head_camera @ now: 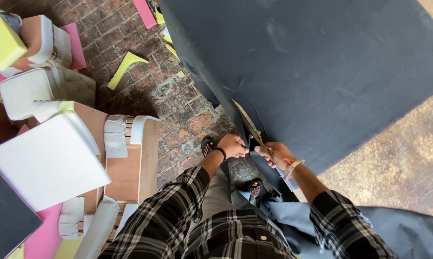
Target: The person smooths a large black fabric sheet on a workbench, cuts a section from it using shears, then sprays adhesive onto a pink foam sheet with a spray gun and lays the cut fabric over the sprayed foam, pressing it flat with both hands.
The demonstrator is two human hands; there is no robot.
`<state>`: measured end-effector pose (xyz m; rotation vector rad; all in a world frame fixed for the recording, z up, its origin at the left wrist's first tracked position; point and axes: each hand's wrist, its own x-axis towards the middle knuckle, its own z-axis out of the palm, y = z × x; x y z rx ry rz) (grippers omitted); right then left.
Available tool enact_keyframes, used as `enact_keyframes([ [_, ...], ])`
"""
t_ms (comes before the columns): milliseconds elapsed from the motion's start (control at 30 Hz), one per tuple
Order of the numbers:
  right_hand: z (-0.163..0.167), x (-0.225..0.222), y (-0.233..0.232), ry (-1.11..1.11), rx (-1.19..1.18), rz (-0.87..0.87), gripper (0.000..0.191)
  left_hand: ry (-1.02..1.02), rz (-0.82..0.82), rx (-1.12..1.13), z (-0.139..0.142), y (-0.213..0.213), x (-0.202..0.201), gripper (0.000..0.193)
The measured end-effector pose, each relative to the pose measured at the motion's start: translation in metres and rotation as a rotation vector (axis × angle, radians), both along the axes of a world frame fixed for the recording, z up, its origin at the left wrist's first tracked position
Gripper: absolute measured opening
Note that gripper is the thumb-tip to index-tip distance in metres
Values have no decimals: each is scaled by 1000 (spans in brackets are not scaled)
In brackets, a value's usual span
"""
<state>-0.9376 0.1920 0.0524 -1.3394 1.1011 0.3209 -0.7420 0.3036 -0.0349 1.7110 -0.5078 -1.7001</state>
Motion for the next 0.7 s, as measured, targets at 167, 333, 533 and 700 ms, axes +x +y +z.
enact_keyframes([
  [167, -4, 61, -21, -93, 37, -43, 49, 31, -71, 20, 12, 12, 19, 25],
  [333, -8, 129, -42, -110, -8, -7, 53, 64, -249, 64, 26, 21, 50, 29],
  [533, 4, 201, -58, -92, 4, -26, 51, 157, -465, 145, 31, 21, 82, 31],
  [700, 8, 221, -56, -3, 17, -61, 41, -35, -663, 13, 37, 15, 116, 45],
])
